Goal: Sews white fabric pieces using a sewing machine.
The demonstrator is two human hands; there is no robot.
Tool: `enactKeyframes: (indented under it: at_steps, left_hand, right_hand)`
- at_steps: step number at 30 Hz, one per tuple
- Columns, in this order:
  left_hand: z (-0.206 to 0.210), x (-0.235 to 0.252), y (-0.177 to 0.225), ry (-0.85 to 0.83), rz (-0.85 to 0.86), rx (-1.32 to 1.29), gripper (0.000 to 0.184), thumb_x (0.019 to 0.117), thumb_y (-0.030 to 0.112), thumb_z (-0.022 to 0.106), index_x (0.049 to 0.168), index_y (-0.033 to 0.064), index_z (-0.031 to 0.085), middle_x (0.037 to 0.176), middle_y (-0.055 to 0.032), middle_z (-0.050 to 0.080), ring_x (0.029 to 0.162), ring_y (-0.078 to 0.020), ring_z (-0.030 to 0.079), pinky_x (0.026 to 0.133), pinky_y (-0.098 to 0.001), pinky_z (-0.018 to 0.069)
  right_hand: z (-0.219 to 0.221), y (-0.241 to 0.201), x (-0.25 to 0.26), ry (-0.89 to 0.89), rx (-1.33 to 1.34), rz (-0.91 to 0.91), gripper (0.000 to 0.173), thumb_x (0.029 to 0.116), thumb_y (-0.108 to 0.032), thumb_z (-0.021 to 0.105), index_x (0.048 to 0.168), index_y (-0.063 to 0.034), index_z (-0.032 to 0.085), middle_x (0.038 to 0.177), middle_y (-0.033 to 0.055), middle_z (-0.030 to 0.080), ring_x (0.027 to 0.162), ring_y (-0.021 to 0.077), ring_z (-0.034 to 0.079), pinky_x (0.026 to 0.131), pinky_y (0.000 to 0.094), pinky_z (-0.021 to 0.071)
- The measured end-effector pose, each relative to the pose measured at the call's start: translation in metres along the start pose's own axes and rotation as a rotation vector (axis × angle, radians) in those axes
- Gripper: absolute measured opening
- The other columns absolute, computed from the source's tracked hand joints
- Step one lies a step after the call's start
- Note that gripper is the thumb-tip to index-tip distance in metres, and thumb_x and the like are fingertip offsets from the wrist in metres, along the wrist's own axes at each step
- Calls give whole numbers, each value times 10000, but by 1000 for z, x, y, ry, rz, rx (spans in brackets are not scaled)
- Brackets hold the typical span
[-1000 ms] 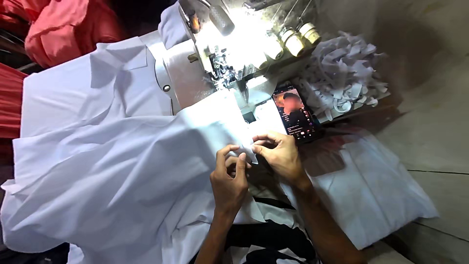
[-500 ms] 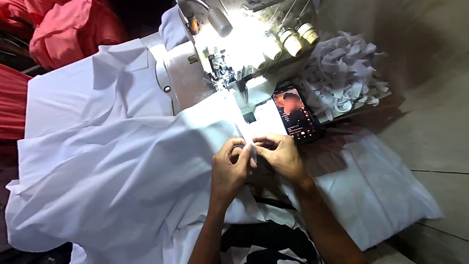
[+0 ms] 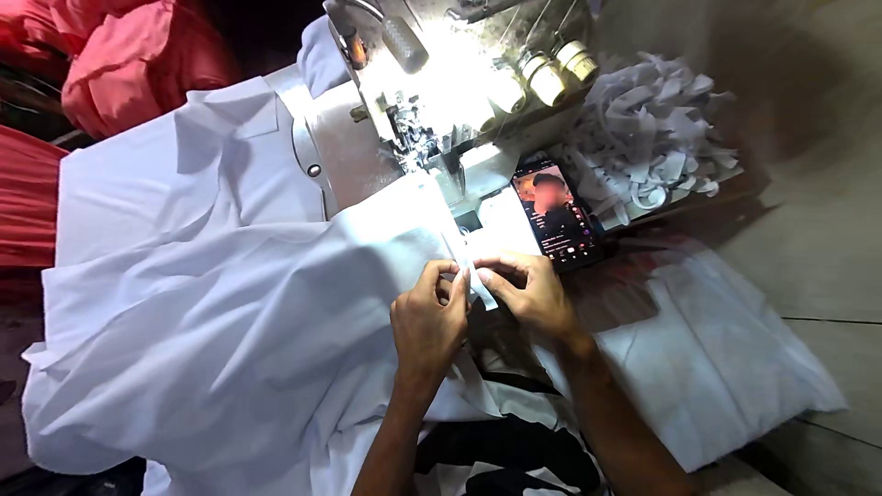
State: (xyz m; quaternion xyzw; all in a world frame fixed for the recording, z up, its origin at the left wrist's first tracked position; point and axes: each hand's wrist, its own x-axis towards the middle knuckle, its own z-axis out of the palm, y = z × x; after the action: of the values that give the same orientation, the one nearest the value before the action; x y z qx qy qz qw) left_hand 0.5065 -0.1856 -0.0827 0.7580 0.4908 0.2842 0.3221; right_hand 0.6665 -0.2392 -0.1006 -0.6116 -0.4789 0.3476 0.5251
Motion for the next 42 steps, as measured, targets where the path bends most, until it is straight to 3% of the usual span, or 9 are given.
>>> enactKeyframes:
  at_steps: [5, 15, 17, 20, 22, 24, 28, 32, 42]
  left_hand:
    - [0, 1, -3, 11, 71, 2, 177, 985, 280, 657, 1028, 130, 741, 676, 76, 684, 547, -25, 626, 511, -241, 535]
    - [-14, 11, -1, 108, 253, 208, 182, 968, 269, 671, 1069, 125, 719, 686, 39, 683, 550, -77, 622, 497, -277, 504]
    - [-24, 23, 2, 124, 439, 301, 221, 977, 270, 665, 1130, 119, 715, 822, 4, 710, 682, -138, 643, 569, -310, 501]
    - [-43, 53, 8, -73, 790, 461, 264, 1036, 219, 575, 1247, 191, 732, 1282, -50, 680, 1080, -257, 624, 853, -402, 484]
    - [-49, 74, 13, -216, 950, 576, 265, 1019, 171, 574, 1209, 206, 754, 1398, -34, 647, 1231, -275, 600, 937, -467, 448]
    - [-50, 89, 20, -352, 1003, 612, 196, 991, 105, 591, 1055, 167, 766, 1259, -31, 713, 1285, -274, 580, 1019, -528, 392]
    - [-47, 108, 25, -512, 1061, 553, 192, 980, 37, 560, 973, 118, 734, 872, -38, 685, 934, -249, 636, 967, -522, 390]
    - [-49, 112, 25, -573, 1046, 564, 171, 989, 73, 553, 960, 132, 711, 854, -23, 640, 891, -237, 606, 910, -493, 400]
    - [-51, 110, 26, -551, 1060, 534, 171, 972, 51, 557, 952, 119, 712, 849, -29, 643, 873, -243, 604, 878, -483, 404]
  right_hand:
    - [4, -1, -2, 19, 16, -6, 214, 927, -241, 732, 1044, -64, 750, 876, -47, 740, 747, -31, 651, 700, 144, 545]
    - [12, -4, -4, 148, -48, 77, 150, 830, -144, 822, 950, -80, 757, 836, -32, 751, 716, -12, 673, 674, 152, 560]
    - [12, -5, -5, 161, -69, 91, 168, 824, -166, 835, 950, -84, 759, 834, -38, 749, 709, -16, 666, 671, 153, 554]
    - [11, -6, -6, 154, -87, 67, 205, 839, -205, 831, 982, -77, 755, 859, -30, 751, 738, 0, 689, 701, 180, 587]
    - [11, -8, -6, 155, -112, 58, 203, 845, -217, 824, 982, -85, 754, 848, -34, 746, 730, 2, 687, 692, 184, 586]
    - [12, -8, -6, 169, -130, 59, 181, 846, -208, 816, 981, -100, 763, 851, -46, 746, 705, -14, 653, 667, 172, 550]
    - [10, -10, -9, 152, -242, 82, 188, 894, -278, 775, 1001, -123, 769, 868, -61, 743, 720, -23, 646, 681, 169, 542]
    - [8, -13, -23, 168, -419, 106, 190, 929, -322, 713, 1028, -169, 769, 866, -65, 725, 708, -1, 614, 666, 193, 507]
    - [8, -10, -27, 158, -257, 174, 309, 890, -293, 776, 1158, -149, 721, 772, -117, 683, 644, -40, 577, 610, 143, 475]
